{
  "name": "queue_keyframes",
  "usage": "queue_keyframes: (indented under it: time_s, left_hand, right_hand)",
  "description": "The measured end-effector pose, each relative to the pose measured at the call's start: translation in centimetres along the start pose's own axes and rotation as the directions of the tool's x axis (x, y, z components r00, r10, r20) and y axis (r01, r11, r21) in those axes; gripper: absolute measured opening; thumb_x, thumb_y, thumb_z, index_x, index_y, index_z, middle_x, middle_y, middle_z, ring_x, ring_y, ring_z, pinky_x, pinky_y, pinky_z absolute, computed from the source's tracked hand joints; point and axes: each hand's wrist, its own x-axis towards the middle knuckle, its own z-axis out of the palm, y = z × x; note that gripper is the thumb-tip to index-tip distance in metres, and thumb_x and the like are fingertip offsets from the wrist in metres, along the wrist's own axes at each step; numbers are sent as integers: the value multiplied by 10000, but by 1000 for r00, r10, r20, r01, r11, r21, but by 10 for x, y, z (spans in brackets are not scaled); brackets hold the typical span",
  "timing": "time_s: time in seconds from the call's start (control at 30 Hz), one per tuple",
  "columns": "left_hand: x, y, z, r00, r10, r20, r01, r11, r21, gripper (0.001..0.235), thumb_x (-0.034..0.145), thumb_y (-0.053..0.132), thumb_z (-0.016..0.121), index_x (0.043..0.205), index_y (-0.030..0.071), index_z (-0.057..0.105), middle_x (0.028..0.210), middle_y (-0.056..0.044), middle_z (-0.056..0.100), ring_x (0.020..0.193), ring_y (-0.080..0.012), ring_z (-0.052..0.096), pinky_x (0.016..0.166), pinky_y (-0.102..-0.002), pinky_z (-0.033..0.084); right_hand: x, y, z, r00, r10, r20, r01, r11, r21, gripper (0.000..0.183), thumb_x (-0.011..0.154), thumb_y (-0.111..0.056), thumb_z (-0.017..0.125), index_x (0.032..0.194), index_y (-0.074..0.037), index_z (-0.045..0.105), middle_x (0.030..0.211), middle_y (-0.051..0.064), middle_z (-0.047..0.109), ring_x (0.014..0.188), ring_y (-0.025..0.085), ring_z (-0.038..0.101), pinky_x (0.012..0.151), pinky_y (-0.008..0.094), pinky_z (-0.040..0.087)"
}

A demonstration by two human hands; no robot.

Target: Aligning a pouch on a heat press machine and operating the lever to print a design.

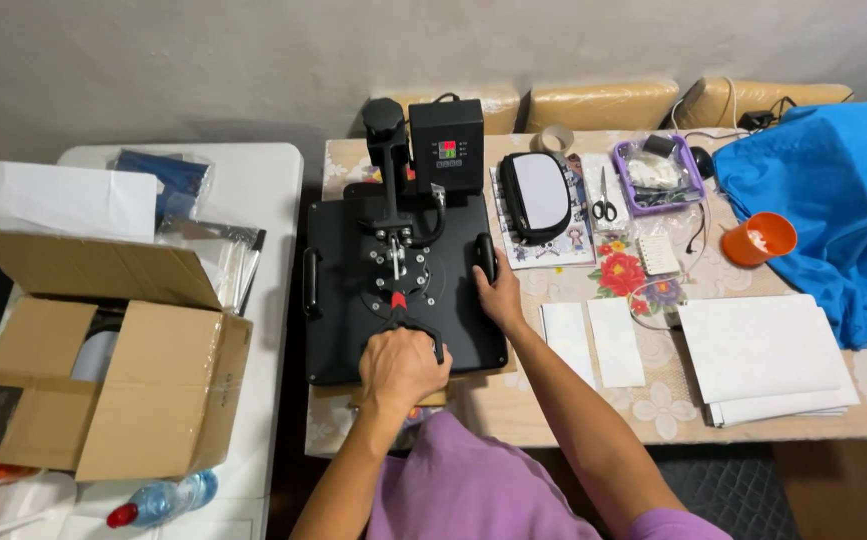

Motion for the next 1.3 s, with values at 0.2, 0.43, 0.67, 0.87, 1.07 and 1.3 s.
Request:
queue_keyframes:
  time_s: [0.2, 0.43, 0.67, 0.87, 1.07, 1.3]
  left_hand:
    - [3, -2, -2, 1000, 16, 1, -16, 999, -33, 456, 907, 386, 580, 737, 57, 848, 760, -208, 826, 874, -457, 846, 803, -525, 655]
    - [5, -3, 0, 999, 54, -1, -54, 998, -30, 447, 921, 374, 606, 723, 46, 837, 734, -214, 816, 820, -458, 837, 758, -512, 649]
    - [5, -3, 0, 998, 57, 4, -57, 998, -15, 461, 928, 362, 583, 730, 31, 836, 736, -220, 814, 829, -453, 838, 767, -512, 649]
    - [6, -3, 2, 998, 56, -1, -56, 998, -8, 465, 929, 361, 578, 738, 26, 838, 738, -219, 814, 838, -450, 840, 767, -519, 648]
    - [5, -2, 0, 999, 50, 9, -49, 999, -19, 464, 933, 355, 579, 765, 14, 845, 754, -224, 821, 850, -448, 842, 779, -507, 651]
    - [2, -2, -2, 999, 49, 11, -49, 999, -7, 468, 937, 371, 587, 802, 16, 860, 784, -220, 833, 886, -445, 847, 798, -505, 655]
  right_hand:
    - [2, 6, 3, 999, -8, -37, 8, 1000, -18, 622, 1068, -281, 815, 1634, -143, 596, 1277, 285, 813, 1180, 478, 790, 916, 561, 682]
    - [7, 14, 5, 999, -11, -44, 9, 1000, -29, 611, 1073, -299, 810, 1630, -160, 600, 1258, 270, 823, 1167, 458, 800, 916, 549, 684]
    - [4, 6, 0, 1000, -2, -26, 1, 999, -44, 625, 1076, -318, 809, 1635, -146, 589, 1277, 277, 817, 1192, 463, 792, 944, 560, 676]
    - [3, 6, 0, 1000, 1, -7, -2, 1000, -30, 630, 1076, -318, 813, 1640, -153, 585, 1280, 275, 815, 1168, 460, 798, 913, 548, 678]
    - [14, 22, 3, 1000, 2, 3, -2, 1000, -17, 632, 1083, -315, 810, 1645, -145, 576, 1270, 274, 815, 1078, 438, 824, 846, 504, 698]
    - [13, 20, 2, 1000, 10, 30, -10, 1000, 13, 652, 1100, -296, 789, 1667, -94, 538, 1263, 290, 806, 927, 409, 846, 742, 445, 726]
